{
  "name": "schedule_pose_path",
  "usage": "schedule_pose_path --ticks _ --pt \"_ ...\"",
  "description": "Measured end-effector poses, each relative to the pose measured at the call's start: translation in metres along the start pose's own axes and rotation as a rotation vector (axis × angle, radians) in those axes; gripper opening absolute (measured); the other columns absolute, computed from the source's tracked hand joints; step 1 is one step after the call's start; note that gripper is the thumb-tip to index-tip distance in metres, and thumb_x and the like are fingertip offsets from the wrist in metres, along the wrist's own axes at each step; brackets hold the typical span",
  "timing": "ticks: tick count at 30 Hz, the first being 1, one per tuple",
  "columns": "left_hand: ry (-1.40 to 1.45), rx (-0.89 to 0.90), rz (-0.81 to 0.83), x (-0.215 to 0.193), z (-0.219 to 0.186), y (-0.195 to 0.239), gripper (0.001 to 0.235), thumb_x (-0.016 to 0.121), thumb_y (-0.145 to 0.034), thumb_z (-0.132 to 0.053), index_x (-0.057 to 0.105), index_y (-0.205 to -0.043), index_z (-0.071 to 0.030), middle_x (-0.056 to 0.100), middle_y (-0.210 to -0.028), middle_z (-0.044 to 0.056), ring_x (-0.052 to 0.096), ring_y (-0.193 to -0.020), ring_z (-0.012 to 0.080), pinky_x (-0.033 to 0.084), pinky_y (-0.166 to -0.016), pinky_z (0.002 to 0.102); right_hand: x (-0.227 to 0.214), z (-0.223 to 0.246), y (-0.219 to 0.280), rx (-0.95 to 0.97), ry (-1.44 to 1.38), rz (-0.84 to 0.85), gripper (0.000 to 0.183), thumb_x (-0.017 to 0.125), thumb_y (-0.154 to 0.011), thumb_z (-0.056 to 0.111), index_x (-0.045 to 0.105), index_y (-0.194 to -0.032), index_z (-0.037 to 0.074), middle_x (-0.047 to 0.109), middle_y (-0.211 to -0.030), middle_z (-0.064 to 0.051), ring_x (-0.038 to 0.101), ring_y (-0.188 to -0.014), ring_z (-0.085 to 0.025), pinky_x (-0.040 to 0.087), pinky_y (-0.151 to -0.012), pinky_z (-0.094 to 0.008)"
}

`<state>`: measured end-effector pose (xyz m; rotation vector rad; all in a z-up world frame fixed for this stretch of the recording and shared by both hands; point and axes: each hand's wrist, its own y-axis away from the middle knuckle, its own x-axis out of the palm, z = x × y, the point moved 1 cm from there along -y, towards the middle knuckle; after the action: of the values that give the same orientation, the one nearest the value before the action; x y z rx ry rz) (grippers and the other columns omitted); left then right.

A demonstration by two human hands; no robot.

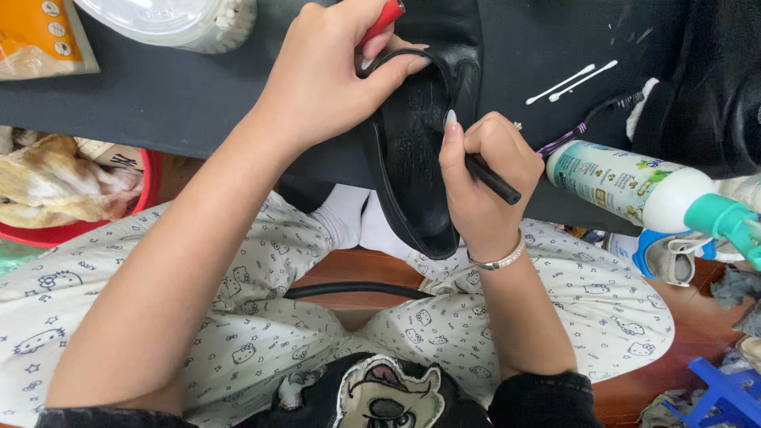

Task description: The person cleans a black leather shoe using a small brush and a cloth. They apply a cleaning solution, scrub the shoe's surface, and wipe it with a cloth.

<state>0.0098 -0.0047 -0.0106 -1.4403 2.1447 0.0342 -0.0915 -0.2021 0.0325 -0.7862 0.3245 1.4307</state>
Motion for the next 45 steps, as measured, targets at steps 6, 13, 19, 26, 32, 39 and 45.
schedule_pose_path --ticks 6,13,19,26,32,39,45 --pt "0.033 0.022 0.001 0.000 0.001 0.000 0.036 0.084 -0.099 -0.012 0.049 -0.095 -0.002 0.053 -0.073 0.008 0.080 -0.094 0.0230 0.057 -0.073 0.032 0.000 -0.001 0.002 0.027 -0.020 -0.005 0.033 0.068 -0.106 -0.002 0.049 -0.079 0.002 0.054 -0.071 -0.006 0.049 -0.055 -0.014 0.036 -0.056 -0.028" --pt "0.046 0.028 0.005 0.001 0.004 0.001 0.040 0.084 -0.099 -0.012 0.047 -0.088 -0.002 0.055 -0.075 0.008 0.081 -0.099 0.0239 0.056 -0.072 0.033 0.001 -0.007 0.009 -0.036 0.008 -0.040 0.026 0.065 -0.107 -0.002 0.053 -0.084 0.003 0.053 -0.067 -0.009 0.052 -0.056 -0.014 0.037 -0.055 -0.027" --pt "0.056 0.001 0.020 0.000 0.002 -0.001 0.042 0.084 -0.100 -0.013 0.046 -0.087 -0.002 0.055 -0.074 0.009 0.080 -0.095 0.0243 0.056 -0.071 0.033 -0.005 0.014 0.018 0.194 -0.613 -0.305 0.015 0.061 -0.110 0.009 0.046 -0.107 0.005 0.058 -0.090 -0.008 0.054 -0.061 -0.008 0.045 -0.052 -0.020" --pt "0.115 0.053 0.018 -0.003 -0.007 -0.001 0.038 0.079 -0.098 -0.007 0.043 -0.087 -0.003 0.060 -0.076 0.009 0.078 -0.107 0.0253 0.057 -0.076 0.034 -0.021 0.016 0.027 0.337 -0.540 -0.041 0.015 0.063 -0.106 -0.005 0.048 -0.104 -0.002 0.059 -0.101 -0.013 0.057 -0.075 -0.011 0.047 -0.067 -0.023" --pt "0.134 -0.021 0.053 -0.007 -0.016 -0.007 0.044 0.080 -0.097 -0.005 0.039 -0.082 -0.003 0.056 -0.074 0.007 0.077 -0.109 0.0245 0.056 -0.072 0.031 -0.007 -0.004 0.026 0.255 -0.548 -0.079 0.024 0.062 -0.109 -0.005 0.045 -0.093 0.004 0.060 -0.077 -0.007 0.058 -0.062 -0.007 0.047 -0.059 -0.020" --pt "0.145 0.086 0.036 -0.008 -0.014 -0.004 0.048 0.080 -0.104 -0.002 0.037 -0.082 -0.005 0.047 -0.069 0.006 0.076 -0.113 0.0246 0.057 -0.075 0.028 -0.001 -0.013 0.029 0.194 -0.431 -0.074 0.031 0.061 -0.109 -0.003 0.043 -0.084 0.003 0.055 -0.072 -0.005 0.051 -0.056 -0.006 0.042 -0.054 -0.021" --pt "0.120 -0.012 0.045 -0.006 -0.012 -0.003 0.046 0.082 -0.099 -0.005 0.039 -0.081 -0.005 0.052 -0.068 0.005 0.077 -0.109 0.0234 0.051 -0.065 0.026 0.002 -0.012 0.025 0.203 -0.440 -0.044 0.030 0.062 -0.109 -0.003 0.044 -0.084 0.003 0.055 -0.073 -0.003 0.049 -0.056 -0.005 0.039 -0.053 -0.021"
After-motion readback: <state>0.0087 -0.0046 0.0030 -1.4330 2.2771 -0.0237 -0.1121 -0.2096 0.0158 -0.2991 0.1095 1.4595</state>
